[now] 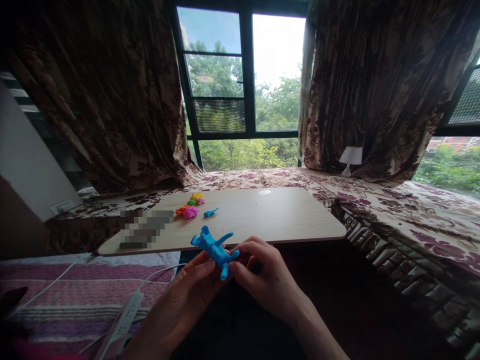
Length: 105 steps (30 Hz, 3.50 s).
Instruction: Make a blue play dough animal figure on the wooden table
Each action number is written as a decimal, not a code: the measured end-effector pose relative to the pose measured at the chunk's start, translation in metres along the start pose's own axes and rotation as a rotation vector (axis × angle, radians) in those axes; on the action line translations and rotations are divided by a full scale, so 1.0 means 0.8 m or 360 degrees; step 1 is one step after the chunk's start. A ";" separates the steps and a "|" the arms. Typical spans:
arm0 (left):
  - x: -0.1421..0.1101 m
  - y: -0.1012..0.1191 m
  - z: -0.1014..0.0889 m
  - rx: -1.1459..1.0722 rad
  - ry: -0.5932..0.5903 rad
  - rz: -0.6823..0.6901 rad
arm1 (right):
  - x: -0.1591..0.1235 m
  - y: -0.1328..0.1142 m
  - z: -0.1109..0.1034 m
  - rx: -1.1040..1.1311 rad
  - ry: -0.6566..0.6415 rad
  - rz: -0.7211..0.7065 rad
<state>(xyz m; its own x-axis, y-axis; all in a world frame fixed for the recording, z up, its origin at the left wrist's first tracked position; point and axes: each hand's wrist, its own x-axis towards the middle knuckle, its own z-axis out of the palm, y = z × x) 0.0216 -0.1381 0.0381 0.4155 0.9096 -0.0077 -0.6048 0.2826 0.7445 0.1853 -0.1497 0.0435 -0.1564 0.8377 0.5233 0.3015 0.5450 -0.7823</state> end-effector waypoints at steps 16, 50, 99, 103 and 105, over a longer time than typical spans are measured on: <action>0.002 -0.006 0.000 0.0068 0.0011 0.0028 | 0.002 0.013 -0.001 -0.0104 -0.0001 -0.0084; 0.008 -0.008 -0.009 0.0106 0.0228 -0.0055 | 0.001 0.014 -0.007 0.0039 0.0059 0.0063; 0.010 -0.016 0.005 0.0118 0.0323 0.0004 | -0.006 0.010 0.001 0.0402 -0.0037 0.0315; 0.009 -0.018 0.005 0.0118 0.0296 -0.0031 | -0.008 0.010 0.003 0.0440 -0.0068 0.0379; 0.009 -0.019 0.005 0.0123 0.0299 -0.0030 | -0.009 0.010 0.003 0.0440 -0.0062 0.0389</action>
<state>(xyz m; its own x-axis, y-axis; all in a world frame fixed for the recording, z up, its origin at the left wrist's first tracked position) 0.0364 -0.1368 0.0296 0.2881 0.9471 -0.1412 -0.5412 0.2827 0.7919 0.1868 -0.1509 0.0327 -0.1485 0.9422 0.3004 0.0698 0.3130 -0.9472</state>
